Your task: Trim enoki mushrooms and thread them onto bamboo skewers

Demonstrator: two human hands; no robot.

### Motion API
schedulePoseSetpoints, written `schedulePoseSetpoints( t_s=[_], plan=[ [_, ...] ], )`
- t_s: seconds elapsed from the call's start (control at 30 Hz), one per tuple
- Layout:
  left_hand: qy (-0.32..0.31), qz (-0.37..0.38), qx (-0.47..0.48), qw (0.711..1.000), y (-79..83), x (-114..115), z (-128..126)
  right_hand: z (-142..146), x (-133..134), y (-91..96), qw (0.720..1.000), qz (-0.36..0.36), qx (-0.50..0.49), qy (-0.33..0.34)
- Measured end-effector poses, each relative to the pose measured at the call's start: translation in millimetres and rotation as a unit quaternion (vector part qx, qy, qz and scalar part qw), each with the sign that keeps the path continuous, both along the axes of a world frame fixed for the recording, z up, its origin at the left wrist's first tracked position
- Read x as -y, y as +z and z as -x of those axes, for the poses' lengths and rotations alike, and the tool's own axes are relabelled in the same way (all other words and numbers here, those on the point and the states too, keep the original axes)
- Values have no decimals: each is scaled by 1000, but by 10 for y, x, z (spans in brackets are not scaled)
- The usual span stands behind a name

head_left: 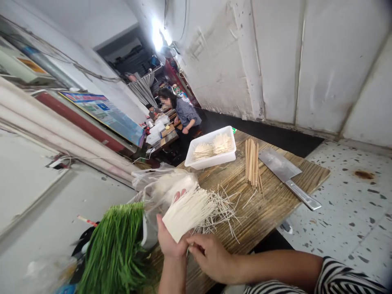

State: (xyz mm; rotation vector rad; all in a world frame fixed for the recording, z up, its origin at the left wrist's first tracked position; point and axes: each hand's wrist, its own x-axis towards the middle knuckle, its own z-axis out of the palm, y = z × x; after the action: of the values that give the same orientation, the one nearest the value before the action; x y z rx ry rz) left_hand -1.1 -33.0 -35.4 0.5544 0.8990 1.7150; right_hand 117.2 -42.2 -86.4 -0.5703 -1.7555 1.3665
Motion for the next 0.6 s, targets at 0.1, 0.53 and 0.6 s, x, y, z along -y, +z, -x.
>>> schedulePoseSetpoints(
  t_s=[0.1,0.53,0.6],
  plan=[
    [-7,0,-16,1000,75,-39,-122,-47,-1,6,1000,-8,-8,-3],
    [159,142,-464,860,258,-74,205,-603,-1041,323,995,39,38,89],
    [131,133,-446,876,250,-74,259,-644,-1127,387,991,35,55,120]
  ],
)
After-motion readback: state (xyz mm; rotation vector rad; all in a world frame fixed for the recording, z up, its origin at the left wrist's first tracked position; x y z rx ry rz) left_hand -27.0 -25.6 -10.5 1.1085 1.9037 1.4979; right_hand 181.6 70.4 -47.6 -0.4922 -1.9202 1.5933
